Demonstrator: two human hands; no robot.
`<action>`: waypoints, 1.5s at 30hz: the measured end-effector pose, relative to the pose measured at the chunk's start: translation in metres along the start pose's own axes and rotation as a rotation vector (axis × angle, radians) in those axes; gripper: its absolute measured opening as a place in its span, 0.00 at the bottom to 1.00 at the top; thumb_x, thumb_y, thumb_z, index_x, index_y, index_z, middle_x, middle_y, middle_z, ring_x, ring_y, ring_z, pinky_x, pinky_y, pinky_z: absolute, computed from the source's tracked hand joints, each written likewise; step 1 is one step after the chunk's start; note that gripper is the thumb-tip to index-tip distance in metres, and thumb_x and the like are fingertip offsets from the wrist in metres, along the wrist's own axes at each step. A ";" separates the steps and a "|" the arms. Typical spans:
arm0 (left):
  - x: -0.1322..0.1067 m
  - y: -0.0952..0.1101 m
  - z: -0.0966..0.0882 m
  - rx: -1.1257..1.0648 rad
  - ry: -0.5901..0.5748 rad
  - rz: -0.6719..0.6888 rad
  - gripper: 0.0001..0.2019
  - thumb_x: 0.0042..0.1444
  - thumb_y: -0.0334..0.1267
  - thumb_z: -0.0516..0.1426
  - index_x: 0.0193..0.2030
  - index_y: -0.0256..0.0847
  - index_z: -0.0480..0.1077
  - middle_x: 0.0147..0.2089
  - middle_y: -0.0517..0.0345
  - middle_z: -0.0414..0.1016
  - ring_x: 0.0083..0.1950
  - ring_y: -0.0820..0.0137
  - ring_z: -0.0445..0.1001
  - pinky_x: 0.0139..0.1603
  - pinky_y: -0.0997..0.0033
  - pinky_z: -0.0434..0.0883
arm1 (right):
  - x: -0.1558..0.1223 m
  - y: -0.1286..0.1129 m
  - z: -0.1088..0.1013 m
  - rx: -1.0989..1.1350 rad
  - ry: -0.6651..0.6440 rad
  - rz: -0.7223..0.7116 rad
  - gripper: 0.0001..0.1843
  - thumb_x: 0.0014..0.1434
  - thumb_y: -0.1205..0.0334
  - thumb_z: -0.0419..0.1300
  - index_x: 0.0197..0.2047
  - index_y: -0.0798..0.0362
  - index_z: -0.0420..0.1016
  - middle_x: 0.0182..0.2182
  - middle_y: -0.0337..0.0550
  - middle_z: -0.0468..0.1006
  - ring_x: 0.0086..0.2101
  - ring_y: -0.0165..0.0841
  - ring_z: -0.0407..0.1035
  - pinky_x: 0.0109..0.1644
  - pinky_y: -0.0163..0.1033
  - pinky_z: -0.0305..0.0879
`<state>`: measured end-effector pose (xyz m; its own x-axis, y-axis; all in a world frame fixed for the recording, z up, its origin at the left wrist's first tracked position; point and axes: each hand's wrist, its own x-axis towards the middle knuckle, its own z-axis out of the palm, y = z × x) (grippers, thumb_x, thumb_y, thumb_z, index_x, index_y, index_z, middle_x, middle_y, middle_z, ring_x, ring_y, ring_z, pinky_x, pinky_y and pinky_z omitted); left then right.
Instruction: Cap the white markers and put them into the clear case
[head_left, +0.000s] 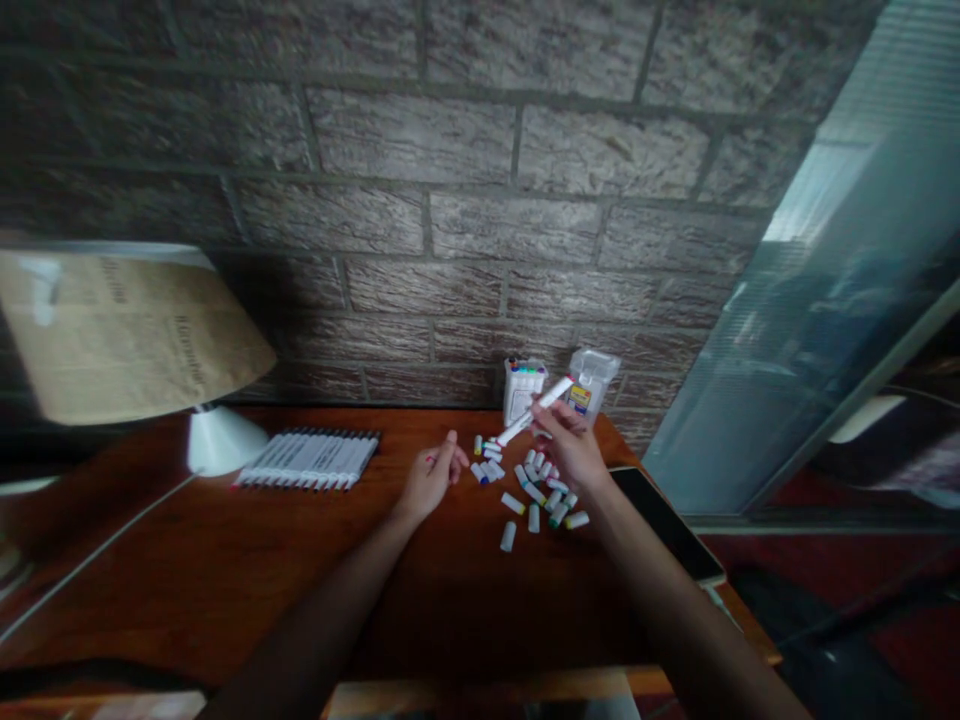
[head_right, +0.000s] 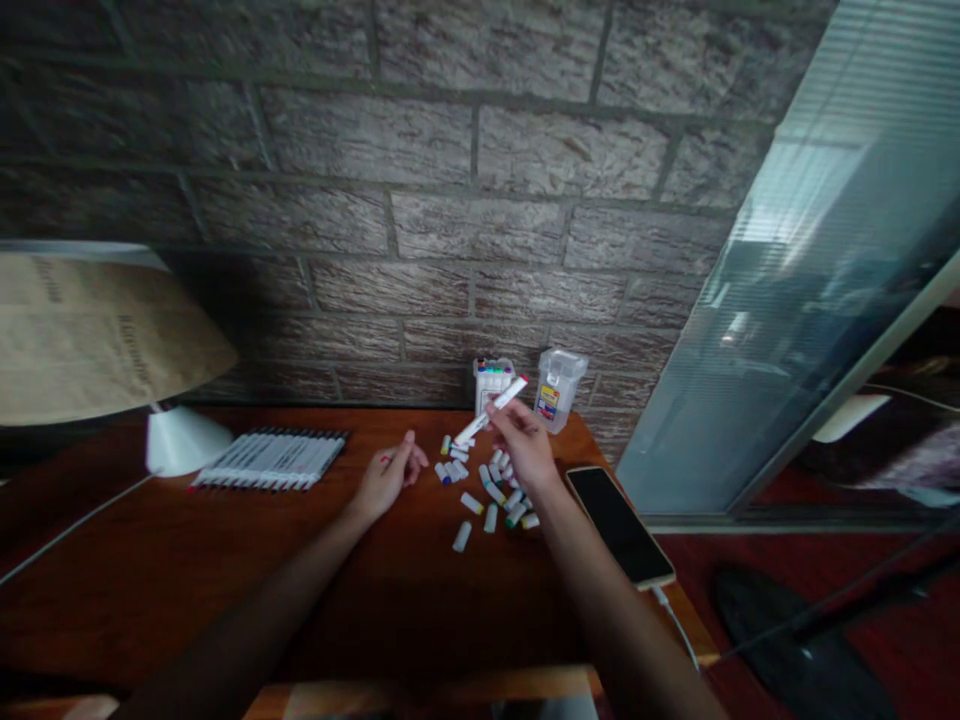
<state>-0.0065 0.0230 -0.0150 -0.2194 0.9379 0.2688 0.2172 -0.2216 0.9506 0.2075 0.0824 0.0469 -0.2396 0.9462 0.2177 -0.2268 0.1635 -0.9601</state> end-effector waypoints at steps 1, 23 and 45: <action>0.000 -0.002 0.000 0.010 -0.010 0.002 0.39 0.57 0.77 0.45 0.24 0.41 0.72 0.16 0.62 0.63 0.20 0.71 0.63 0.25 0.70 0.60 | 0.009 -0.012 -0.006 -0.016 0.123 -0.076 0.26 0.46 0.42 0.75 0.39 0.50 0.74 0.28 0.34 0.74 0.28 0.27 0.68 0.28 0.31 0.64; -0.003 -0.004 0.007 0.039 -0.081 0.059 0.37 0.62 0.72 0.44 0.24 0.42 0.73 0.17 0.60 0.65 0.22 0.69 0.67 0.31 0.67 0.64 | 0.142 -0.041 -0.022 -0.764 0.184 -0.205 0.13 0.58 0.52 0.65 0.38 0.54 0.76 0.28 0.42 0.80 0.27 0.32 0.71 0.32 0.36 0.68; -0.006 -0.006 0.008 0.167 -0.157 0.148 0.32 0.70 0.59 0.44 0.27 0.39 0.75 0.21 0.59 0.69 0.27 0.70 0.70 0.32 0.72 0.64 | 0.146 -0.041 -0.007 -1.329 -0.074 -0.052 0.13 0.65 0.58 0.61 0.45 0.52 0.86 0.40 0.45 0.87 0.42 0.40 0.81 0.44 0.38 0.72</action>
<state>0.0012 0.0209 -0.0235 -0.0258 0.9313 0.3633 0.3930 -0.3247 0.8603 0.1881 0.2162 0.1170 -0.3191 0.9200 0.2276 0.8402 0.3857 -0.3812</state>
